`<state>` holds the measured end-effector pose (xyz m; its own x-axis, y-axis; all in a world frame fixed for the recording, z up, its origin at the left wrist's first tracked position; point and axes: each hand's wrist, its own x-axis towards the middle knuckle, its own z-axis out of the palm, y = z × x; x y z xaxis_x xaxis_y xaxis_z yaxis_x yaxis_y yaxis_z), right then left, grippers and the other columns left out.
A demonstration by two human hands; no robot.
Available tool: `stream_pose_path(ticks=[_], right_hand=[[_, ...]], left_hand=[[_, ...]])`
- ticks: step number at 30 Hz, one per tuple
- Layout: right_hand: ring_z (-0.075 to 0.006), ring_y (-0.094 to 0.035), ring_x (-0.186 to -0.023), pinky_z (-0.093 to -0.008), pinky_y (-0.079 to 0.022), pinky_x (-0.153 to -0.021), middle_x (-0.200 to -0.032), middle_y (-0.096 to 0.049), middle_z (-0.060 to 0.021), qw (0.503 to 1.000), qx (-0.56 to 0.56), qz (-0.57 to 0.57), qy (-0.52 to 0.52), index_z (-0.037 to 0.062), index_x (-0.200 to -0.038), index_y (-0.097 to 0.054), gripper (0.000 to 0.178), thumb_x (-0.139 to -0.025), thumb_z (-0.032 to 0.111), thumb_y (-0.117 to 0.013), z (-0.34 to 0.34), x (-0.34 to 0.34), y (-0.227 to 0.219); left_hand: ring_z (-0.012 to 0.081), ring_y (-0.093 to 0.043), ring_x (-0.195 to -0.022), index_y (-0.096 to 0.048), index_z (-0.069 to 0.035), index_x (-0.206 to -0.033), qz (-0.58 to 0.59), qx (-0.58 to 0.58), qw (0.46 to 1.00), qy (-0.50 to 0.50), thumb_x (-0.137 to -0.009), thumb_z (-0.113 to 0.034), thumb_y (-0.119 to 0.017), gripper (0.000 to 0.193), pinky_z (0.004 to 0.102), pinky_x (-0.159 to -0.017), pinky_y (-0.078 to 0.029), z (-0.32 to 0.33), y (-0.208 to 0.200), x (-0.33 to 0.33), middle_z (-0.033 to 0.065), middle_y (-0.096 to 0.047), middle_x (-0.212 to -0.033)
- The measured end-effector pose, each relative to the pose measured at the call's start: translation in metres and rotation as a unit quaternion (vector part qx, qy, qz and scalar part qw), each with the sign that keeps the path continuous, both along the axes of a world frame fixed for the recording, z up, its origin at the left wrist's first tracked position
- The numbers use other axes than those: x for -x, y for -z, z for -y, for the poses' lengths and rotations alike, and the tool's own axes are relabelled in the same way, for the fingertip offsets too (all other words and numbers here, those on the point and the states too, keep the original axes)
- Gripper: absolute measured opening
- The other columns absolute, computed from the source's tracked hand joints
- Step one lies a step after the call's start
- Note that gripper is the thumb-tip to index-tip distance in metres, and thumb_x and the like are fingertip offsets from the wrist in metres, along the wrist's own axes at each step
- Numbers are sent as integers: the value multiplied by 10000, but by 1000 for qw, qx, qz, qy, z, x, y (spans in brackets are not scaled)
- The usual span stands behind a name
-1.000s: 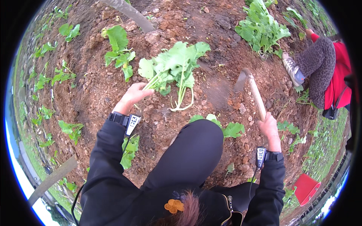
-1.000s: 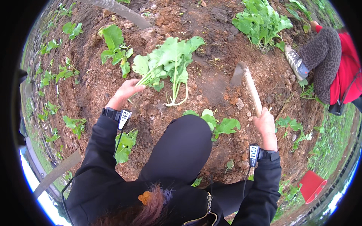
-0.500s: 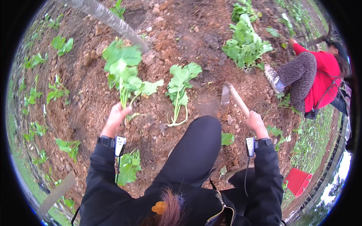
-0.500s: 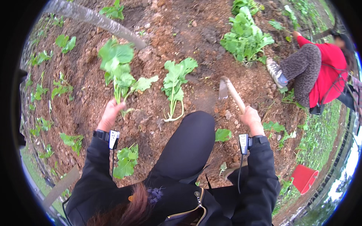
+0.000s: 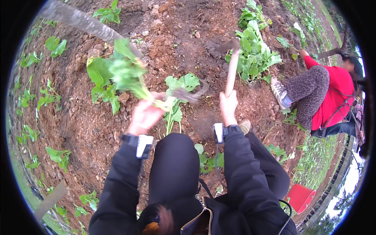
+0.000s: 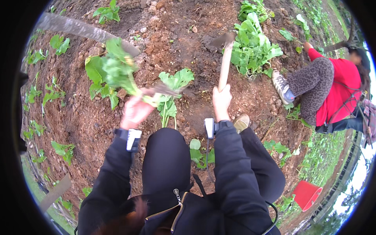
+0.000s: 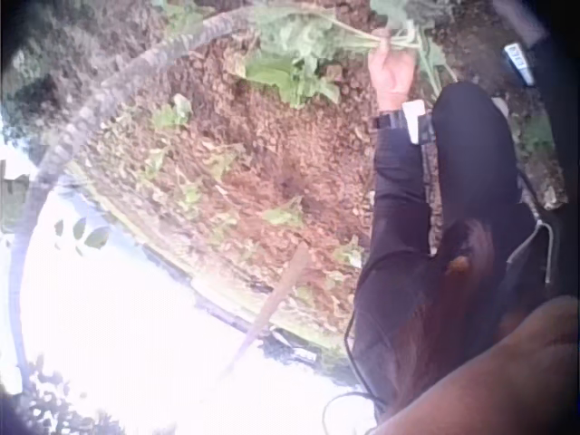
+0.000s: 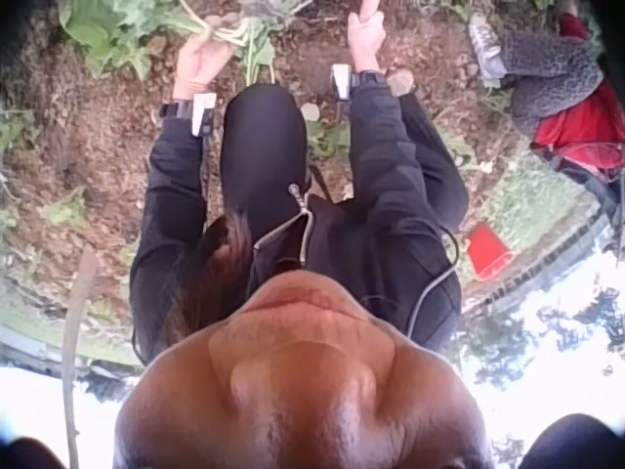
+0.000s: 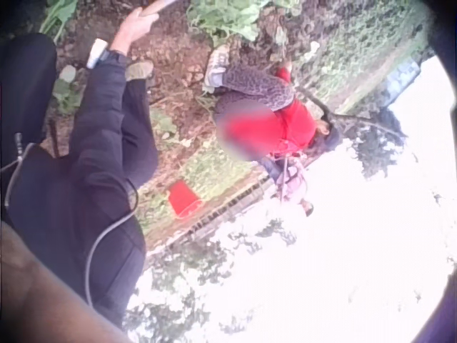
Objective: The person uses a hand hoe to loosen soil around leafy green plants, pulls them from the ground, and places them into a red bucket. The person repeats this process across multiple plants in the garden bed.
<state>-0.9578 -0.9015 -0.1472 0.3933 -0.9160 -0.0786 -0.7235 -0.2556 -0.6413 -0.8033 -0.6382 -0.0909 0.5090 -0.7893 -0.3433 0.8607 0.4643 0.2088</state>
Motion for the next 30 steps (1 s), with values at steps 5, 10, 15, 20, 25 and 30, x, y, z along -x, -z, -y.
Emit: stream_pose_path(ticks=[5,10,15,20,25,30], right_hand=[[-391,-599,-756,-439,-468,-686,-782,-594,-223,992,-103,-74,-7,7,-884,-459,339,-717,238,-645,-18,32,32],[-295,-586,-635,-390,-469,-608,-712,-582,-166,989,-140,-39,-22,9,-849,-470,314,-722,225,-660,14,42,3],[-330,-604,-652,-400,-478,-609,-723,-589,-188,990,-132,-43,25,5,-896,-480,302,-733,202,-640,-2,39,40],[-350,-626,-728,-404,-489,-663,-771,-607,-216,939,-306,-155,38,6,-935,-501,340,-711,213,-650,-52,75,28],[-298,-626,-695,-397,-484,-637,-748,-606,-197,985,-172,19,-7,4,-919,-498,305,-738,195,-653,-18,58,30],[-313,-618,-695,-391,-494,-647,-746,-595,-199,968,-152,-197,-38,18,-873,-477,292,-727,199,-655,-23,23,59]], left_hand=[[276,-542,-1040,-487,20,-1163,-46,-110,975,186,-845,-140,-599,373,388,-854,-488,79,81,36,160,-537,-1182],[147,-553,-1030,-509,-32,-1175,164,-271,940,122,-817,-113,-619,383,305,-871,-448,69,120,24,83,-555,-1200],[236,-422,-1220,-422,-63,-1261,158,-337,928,-32,-858,-175,-570,444,391,-933,-414,28,109,26,134,-494,-1272],[231,-414,-1219,-416,-31,-1255,80,-289,950,-87,-895,-210,-518,415,364,-912,-410,16,95,20,131,-463,-1293],[98,-499,-761,-553,-87,-905,147,-327,933,-42,-920,-272,-497,194,263,-701,-442,17,94,11,81,-579,-1047],[66,-494,-667,-543,-103,-918,172,-331,928,12,-926,-301,-491,205,209,-576,-446,23,77,10,29,-599,-910]])
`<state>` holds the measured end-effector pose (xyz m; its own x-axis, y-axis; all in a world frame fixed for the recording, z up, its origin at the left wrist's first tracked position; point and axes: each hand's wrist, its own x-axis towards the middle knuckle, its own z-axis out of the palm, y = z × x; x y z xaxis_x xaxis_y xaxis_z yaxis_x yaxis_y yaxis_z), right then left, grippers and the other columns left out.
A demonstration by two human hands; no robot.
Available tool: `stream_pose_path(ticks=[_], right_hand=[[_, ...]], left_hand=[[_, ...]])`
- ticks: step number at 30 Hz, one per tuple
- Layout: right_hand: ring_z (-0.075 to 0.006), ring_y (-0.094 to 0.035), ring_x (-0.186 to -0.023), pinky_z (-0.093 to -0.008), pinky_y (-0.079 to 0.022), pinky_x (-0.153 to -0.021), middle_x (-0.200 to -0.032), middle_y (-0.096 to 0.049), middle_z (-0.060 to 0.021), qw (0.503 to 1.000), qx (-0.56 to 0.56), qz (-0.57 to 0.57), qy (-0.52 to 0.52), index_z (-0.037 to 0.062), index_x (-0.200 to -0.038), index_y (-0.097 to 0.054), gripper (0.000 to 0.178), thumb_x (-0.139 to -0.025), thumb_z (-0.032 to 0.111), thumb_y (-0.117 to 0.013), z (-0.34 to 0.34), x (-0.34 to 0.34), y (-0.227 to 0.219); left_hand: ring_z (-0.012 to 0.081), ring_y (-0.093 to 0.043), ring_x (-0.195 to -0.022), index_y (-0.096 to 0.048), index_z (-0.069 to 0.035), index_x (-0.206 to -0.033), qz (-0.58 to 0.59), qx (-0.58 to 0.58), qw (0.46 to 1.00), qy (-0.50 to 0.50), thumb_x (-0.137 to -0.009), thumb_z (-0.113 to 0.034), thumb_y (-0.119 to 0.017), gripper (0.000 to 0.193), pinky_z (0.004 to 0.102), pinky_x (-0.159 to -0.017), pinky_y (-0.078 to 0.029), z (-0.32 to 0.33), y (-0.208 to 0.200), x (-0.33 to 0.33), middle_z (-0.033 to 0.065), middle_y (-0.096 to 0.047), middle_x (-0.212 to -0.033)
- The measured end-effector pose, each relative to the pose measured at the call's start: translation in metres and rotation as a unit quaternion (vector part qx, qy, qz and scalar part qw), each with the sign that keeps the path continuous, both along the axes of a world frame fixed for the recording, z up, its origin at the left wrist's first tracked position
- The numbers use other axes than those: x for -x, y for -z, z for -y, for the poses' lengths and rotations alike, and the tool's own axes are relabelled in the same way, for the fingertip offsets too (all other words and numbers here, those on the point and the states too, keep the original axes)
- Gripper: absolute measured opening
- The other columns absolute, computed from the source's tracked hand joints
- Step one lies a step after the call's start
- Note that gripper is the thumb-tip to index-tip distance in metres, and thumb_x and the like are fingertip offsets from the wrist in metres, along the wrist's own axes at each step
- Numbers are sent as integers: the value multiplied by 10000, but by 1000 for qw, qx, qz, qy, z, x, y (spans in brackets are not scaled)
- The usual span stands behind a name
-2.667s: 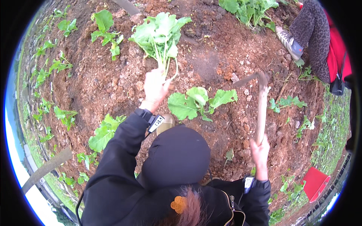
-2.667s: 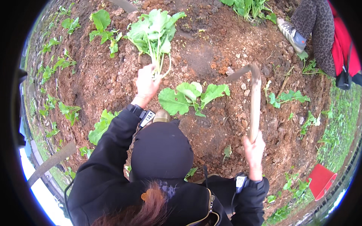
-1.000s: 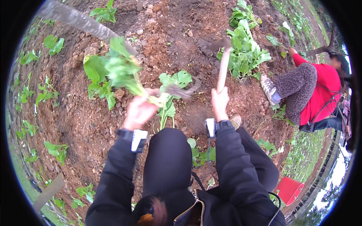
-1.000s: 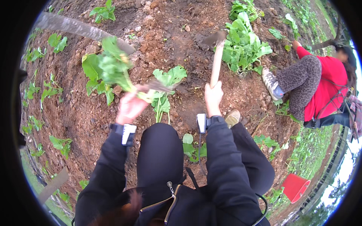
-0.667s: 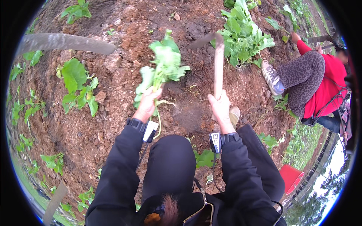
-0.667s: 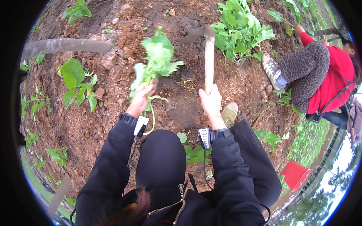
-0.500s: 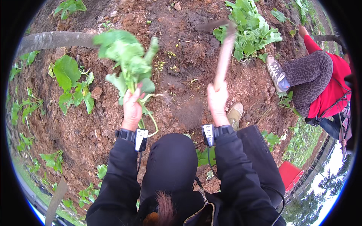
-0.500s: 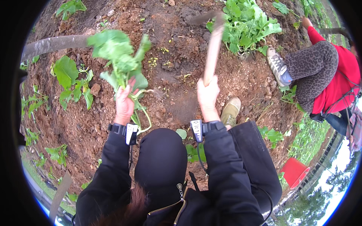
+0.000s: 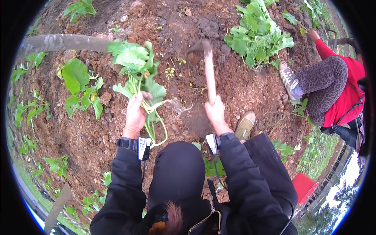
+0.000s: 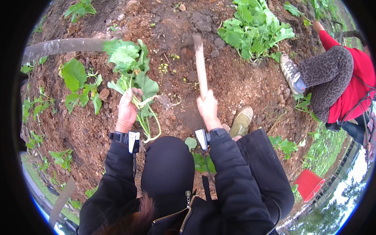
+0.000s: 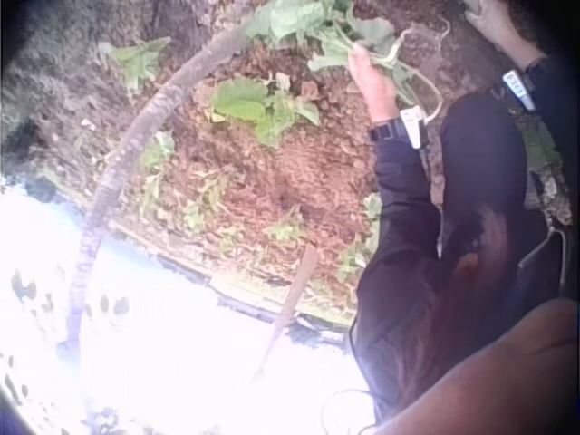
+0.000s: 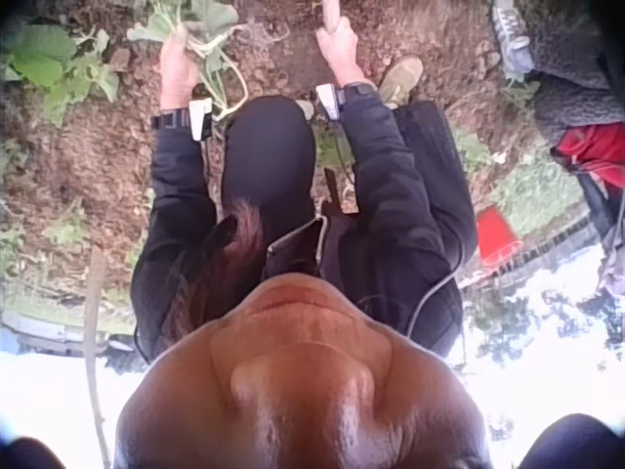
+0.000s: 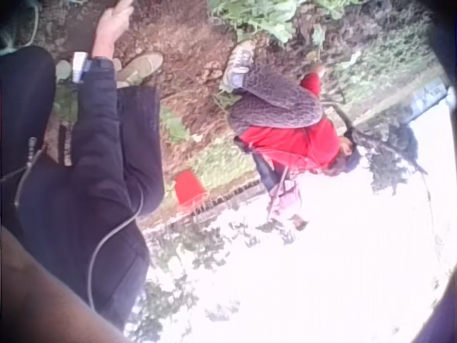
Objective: The person uses a hand hoe to loosen soil around leafy green plants, pulls them from the ground, and places them into a red bucket. The person repeats this process across multiple plants in the garden bed.
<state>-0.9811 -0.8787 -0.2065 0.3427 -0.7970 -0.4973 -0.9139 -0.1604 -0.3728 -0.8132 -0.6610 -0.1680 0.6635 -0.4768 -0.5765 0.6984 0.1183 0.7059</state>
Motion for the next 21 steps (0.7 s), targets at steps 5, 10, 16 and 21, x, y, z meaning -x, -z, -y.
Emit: stream_pose_path(ticks=[5,10,16,21], right_hand=[[-269,-614,-659,-367,-499,-607,-736,-592,-173,989,-79,120,-37,1,-864,-483,297,-723,202,-649,28,-7,-68],[-154,-545,-636,-289,-464,-593,-698,-563,-107,890,46,449,65,2,-903,-484,266,-761,154,-649,44,-14,-66],[-296,-630,-686,-388,-515,-621,-762,-602,-202,993,-97,60,-9,18,-892,-460,287,-724,183,-623,1,15,-26],[-195,-607,-622,-336,-503,-569,-705,-597,-150,952,62,291,-69,8,-863,-454,264,-764,191,-616,55,-16,-81]], left_hand=[[112,-557,-730,-514,-88,-1000,-21,46,998,31,-904,-241,-536,182,228,-558,-450,4,-20,-5,41,-584,-925],[145,-580,-786,-511,-72,-1008,1,93,995,23,-904,-179,-531,151,267,-604,-488,9,-13,-5,55,-582,-931],[144,-584,-805,-517,-69,-1005,28,55,998,9,-900,-162,-537,141,271,-624,-486,15,-23,-2,51,-581,-947],[114,-584,-732,-546,-44,-956,110,7,994,29,-898,-167,-541,137,246,-624,-479,22,-29,-7,34,-592,-847]])
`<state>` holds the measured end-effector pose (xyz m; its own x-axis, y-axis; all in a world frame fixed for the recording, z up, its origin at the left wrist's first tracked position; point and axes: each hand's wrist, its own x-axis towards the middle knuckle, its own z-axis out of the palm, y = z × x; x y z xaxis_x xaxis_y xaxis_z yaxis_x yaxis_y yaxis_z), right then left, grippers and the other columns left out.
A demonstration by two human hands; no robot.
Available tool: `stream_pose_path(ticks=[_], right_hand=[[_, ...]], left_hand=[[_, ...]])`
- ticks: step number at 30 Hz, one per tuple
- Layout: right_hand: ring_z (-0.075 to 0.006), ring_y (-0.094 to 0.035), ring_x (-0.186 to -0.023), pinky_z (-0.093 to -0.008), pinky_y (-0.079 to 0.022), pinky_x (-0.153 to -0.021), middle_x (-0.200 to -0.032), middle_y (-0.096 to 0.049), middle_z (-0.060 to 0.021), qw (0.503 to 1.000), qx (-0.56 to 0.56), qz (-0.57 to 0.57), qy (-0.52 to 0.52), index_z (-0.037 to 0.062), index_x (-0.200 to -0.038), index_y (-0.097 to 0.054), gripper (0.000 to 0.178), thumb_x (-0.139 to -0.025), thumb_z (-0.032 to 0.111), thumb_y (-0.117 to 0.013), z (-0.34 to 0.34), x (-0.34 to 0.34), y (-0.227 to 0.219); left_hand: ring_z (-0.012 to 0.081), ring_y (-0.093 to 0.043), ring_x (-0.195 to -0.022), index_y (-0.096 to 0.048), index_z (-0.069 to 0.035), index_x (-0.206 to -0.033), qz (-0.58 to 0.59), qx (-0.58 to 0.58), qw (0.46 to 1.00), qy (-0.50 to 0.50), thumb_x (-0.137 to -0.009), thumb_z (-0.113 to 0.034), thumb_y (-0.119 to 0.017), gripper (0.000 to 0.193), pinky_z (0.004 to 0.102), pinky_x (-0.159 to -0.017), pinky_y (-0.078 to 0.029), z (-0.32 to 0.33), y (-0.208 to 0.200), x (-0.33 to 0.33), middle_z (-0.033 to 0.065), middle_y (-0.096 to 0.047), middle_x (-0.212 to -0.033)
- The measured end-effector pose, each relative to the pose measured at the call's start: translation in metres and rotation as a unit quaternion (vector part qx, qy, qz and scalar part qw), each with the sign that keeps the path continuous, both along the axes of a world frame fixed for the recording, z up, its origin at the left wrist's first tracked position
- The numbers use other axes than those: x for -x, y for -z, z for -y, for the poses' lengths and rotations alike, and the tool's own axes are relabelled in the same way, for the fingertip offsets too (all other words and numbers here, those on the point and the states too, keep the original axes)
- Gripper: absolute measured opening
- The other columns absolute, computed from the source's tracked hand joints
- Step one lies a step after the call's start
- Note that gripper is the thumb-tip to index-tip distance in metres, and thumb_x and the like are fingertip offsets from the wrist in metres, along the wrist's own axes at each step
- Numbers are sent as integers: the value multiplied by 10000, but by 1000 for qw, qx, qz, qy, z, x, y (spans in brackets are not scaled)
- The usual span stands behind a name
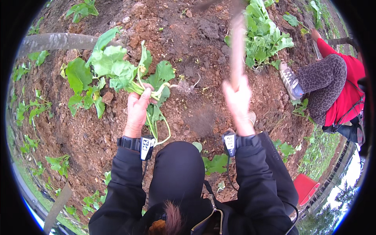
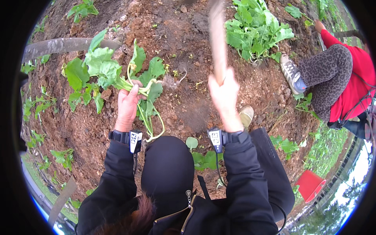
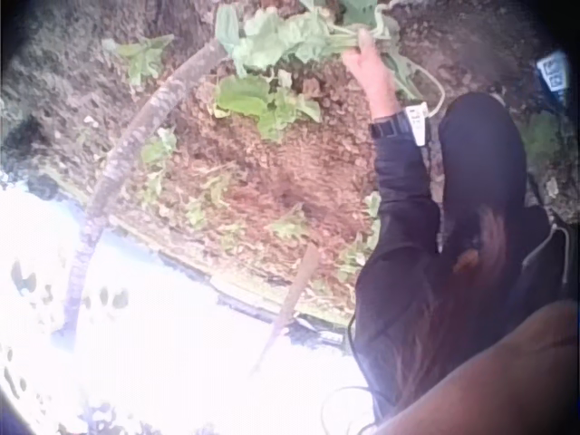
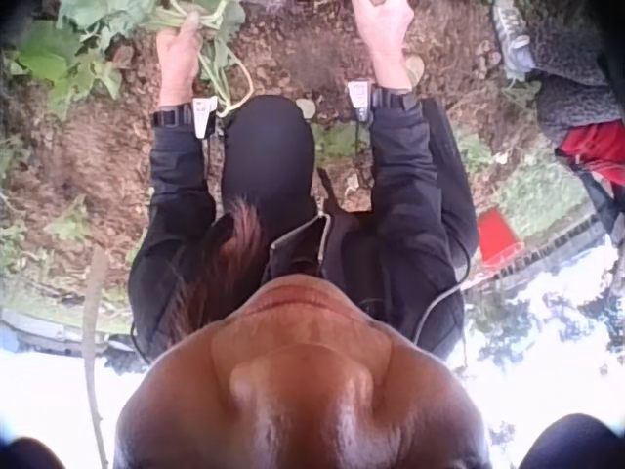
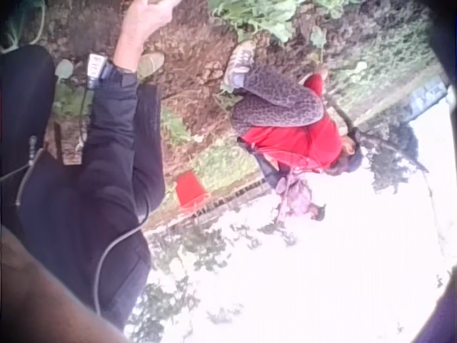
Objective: The person uses a hand hoe to loosen soil around leafy green plants, pulls them from the ground, and places them into a red bucket. The person repeats this process across multiple plants in the garden bed.
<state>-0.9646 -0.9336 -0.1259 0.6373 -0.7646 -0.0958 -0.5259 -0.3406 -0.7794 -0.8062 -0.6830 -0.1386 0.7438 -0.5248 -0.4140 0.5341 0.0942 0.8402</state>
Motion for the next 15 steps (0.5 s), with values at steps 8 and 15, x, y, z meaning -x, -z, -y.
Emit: stream_pose_path(ticks=[8,15], right_hand=[[-361,-606,-915,-410,-493,-780,-911,-613,-240,932,-67,-353,-42,-9,-963,-507,327,-728,177,-637,-36,15,32],[-328,-644,-787,-401,-528,-677,-821,-635,-214,915,-134,-368,-100,-16,-904,-570,264,-710,152,-629,28,30,42]], left_hand=[[65,-494,-550,-546,-52,-892,113,-96,989,-22,-859,-163,-579,120,202,-495,-404,70,-11,-8,0,-540,-677],[361,-598,-831,-539,-2,-934,400,-318,859,-2,-775,-162,-625,241,409,-743,-461,130,45,-40,187,-615,-862]])
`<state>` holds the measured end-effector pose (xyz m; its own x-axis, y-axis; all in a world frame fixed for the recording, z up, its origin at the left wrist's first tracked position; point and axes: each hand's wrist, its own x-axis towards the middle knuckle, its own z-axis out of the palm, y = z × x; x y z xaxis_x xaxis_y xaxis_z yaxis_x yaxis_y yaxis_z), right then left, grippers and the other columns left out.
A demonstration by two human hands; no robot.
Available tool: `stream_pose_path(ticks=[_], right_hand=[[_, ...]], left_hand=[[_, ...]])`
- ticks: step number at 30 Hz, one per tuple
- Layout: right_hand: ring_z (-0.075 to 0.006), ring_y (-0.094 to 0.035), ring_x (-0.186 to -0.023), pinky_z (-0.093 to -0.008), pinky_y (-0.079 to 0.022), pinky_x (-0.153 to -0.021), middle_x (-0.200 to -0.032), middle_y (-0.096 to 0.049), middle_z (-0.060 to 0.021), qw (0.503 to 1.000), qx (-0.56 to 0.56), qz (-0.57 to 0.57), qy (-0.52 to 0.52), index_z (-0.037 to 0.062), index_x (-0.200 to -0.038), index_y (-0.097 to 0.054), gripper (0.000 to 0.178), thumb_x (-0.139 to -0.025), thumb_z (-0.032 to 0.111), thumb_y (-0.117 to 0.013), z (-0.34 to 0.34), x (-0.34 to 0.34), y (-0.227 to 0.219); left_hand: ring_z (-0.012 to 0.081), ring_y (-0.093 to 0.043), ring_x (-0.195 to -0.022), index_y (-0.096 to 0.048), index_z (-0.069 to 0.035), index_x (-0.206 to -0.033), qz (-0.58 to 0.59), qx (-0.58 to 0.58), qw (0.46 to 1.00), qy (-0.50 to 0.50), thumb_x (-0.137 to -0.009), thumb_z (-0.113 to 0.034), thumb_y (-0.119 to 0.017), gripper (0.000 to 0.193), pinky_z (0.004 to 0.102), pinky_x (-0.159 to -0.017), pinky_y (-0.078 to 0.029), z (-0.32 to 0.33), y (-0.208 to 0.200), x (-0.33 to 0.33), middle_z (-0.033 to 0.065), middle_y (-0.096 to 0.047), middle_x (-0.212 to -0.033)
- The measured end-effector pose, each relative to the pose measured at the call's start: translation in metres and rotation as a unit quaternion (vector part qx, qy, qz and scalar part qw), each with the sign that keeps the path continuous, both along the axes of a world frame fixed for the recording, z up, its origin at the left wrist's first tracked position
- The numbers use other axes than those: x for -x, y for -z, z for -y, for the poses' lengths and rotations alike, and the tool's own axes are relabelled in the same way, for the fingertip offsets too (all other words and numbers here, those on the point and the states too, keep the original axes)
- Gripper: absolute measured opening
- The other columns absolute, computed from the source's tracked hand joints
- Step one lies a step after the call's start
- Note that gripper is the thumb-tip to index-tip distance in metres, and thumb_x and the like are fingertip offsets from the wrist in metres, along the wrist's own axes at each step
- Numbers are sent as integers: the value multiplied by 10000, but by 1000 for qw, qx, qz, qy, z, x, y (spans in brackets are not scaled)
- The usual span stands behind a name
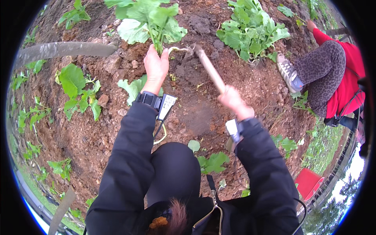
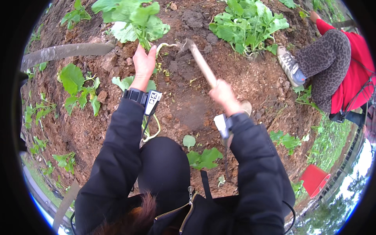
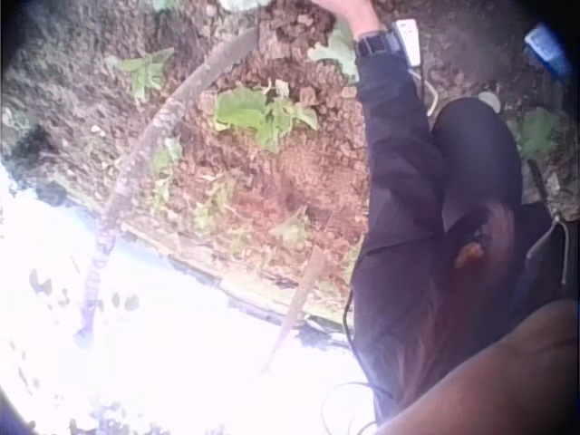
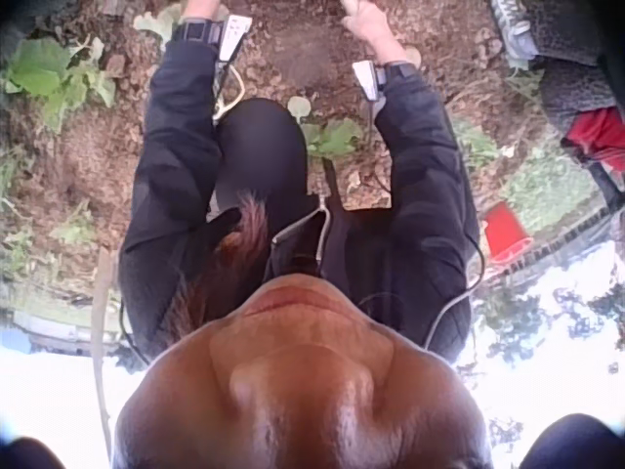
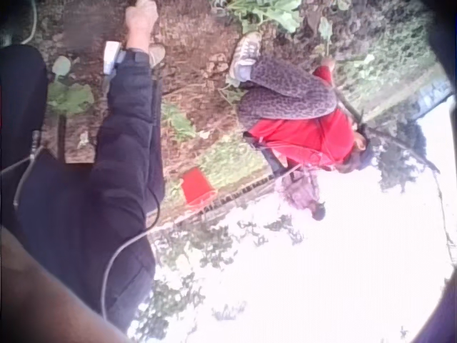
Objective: The person uses a hand hoe to loosen soil around leafy green plants, pulls them from the ground, and places them into a red bucket. The person repeats this process across multiple plants in the garden bed.
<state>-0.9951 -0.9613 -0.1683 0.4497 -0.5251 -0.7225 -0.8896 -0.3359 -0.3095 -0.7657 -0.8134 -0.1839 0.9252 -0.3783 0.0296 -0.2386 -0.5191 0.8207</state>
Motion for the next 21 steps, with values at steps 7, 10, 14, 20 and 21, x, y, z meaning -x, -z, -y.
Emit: stream_pose_path(ticks=[7,10,14,20,21], right_hand=[[-347,-627,-775,-404,-490,-695,-804,-610,-231,979,7,104,178,-11,-896,-496,325,-709,203,-654,-88,62,55],[-339,-626,-723,-400,-488,-660,-765,-607,-220,975,12,117,187,-7,-885,-488,315,-717,201,-655,-92,68,57],[-330,-621,-691,-396,-485,-641,-729,-600,-209,971,14,129,201,1,-875,-481,309,-723,201,-662,-92,65,48],[-344,-612,-679,-395,-482,-630,-717,-596,-211,969,22,138,206,6,-866,-474,320,-723,210,-675,-102,70,47],[-349,-609,-677,-395,-481,-628,-717,-595,-212,965,30,160,207,6,-864,-473,321,-724,211,-676,-102,70,48]], left_hand=[[381,-576,-859,-509,-19,-923,34,-155,986,52,-772,-172,-630,247,452,-741,-467,25,39,6,183,-579,-917],[378,-576,-855,-491,-28,-932,27,-179,976,118,-776,-172,-628,252,452,-734,-472,29,52,10,177,-571,-916],[372,-571,-875,-487,-42,-948,47,-171,968,180,-782,-149,-616,236,452,-748,-469,33,68,16,167,-569,-926],[364,-566,-932,-514,-28,-967,0,-207,947,244,-756,-124,-628,258,439,-783,-466,35,86,10,181,-585,-955],[363,-566,-934,-514,-28,-973,-4,-206,947,248,-754,-121,-629,264,438,-786,-467,34,89,8,181,-585,-959]])
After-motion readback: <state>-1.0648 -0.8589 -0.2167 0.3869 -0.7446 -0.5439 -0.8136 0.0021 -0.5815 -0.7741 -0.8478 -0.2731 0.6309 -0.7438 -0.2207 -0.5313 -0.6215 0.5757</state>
